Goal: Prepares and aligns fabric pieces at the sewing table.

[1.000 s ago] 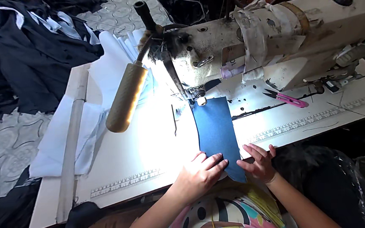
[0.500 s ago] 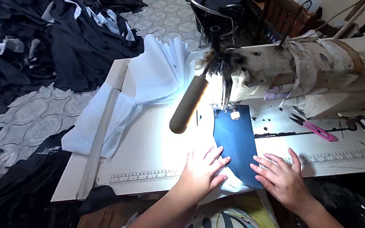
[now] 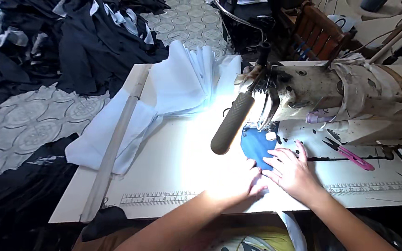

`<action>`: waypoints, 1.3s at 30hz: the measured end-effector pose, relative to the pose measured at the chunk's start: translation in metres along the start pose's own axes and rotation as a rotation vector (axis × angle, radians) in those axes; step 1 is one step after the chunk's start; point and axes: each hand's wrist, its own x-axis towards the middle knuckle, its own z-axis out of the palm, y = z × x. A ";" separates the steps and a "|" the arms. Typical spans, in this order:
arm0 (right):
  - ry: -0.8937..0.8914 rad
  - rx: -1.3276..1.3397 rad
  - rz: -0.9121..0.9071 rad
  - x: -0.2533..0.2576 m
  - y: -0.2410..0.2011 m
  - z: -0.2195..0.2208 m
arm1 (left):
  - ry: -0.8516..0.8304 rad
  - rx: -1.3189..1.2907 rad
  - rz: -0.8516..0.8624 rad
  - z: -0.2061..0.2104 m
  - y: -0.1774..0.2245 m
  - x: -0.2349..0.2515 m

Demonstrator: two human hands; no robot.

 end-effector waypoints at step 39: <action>0.015 0.226 0.353 0.011 -0.049 -0.026 | 0.530 -0.895 -0.359 -0.042 -0.054 0.022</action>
